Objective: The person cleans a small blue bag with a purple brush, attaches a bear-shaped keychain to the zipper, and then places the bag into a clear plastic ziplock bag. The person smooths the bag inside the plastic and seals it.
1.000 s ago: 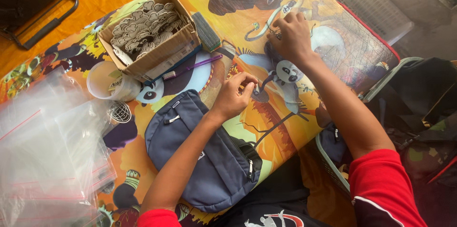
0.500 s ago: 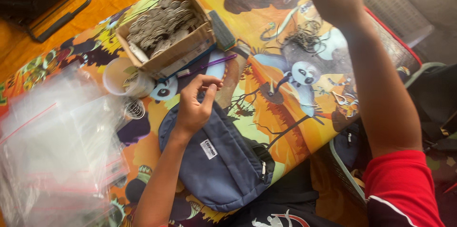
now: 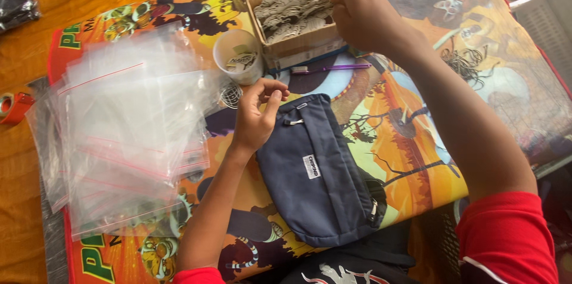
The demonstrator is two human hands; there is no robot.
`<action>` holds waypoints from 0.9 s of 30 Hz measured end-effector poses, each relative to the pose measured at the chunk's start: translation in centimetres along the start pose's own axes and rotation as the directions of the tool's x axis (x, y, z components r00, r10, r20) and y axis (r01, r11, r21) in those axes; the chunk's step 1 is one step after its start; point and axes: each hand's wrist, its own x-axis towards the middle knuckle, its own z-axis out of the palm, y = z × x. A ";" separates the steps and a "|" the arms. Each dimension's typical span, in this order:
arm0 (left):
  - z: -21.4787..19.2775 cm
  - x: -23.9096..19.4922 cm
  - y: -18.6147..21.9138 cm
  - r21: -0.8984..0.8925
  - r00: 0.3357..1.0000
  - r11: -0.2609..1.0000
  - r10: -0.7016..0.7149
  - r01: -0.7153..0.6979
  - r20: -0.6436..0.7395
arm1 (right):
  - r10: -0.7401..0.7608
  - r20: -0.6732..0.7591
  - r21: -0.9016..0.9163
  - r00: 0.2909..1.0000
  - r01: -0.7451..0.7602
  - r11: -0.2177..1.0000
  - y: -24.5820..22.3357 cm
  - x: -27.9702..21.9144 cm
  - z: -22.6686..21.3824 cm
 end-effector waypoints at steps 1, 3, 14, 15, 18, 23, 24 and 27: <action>-0.1 0.1 -0.3 0.002 1.000 1.000 0.002 -0.002 -0.008 | -0.008 0.002 0.001 1.000 0.008 1.000 0.7 1.2 1.0; -0.3 0.3 -0.9 -0.019 1.000 1.000 -0.004 0.003 -0.014 | -0.099 0.029 -0.266 0.995 0.104 0.958 2.3 3.6 2.9; -0.4 0.6 -1.5 -0.062 0.999 0.997 -0.035 0.036 0.005 | -0.203 0.304 -0.645 0.931 0.358 0.675 4.3 9.4 9.8; -0.4 0.5 -1.5 -0.060 1.000 0.998 -0.029 0.029 0.009 | -0.122 0.358 -0.719 0.926 0.357 0.596 4.1 9.9 10.2; -0.5 0.2 -1.1 -0.059 0.999 0.998 -0.034 0.035 0.011 | -0.123 0.371 -0.748 0.921 0.374 0.548 4.4 11.0 11.4; -1.4 -1.0 -0.1 -0.018 0.999 0.999 -0.033 0.033 0.000 | -0.102 0.366 -0.684 0.925 0.341 0.645 3.1 9.9 9.3; -1.5 -1.3 0.2 -0.006 0.999 0.999 -0.040 0.040 -0.003 | -0.083 0.356 -0.635 0.931 0.307 0.709 2.6 9.4 8.4; -1.5 -2.3 0.8 0.011 0.999 0.999 -0.031 0.031 -0.012 | -0.325 0.185 -0.510 0.927 0.374 0.775 2.7 6.7 4.8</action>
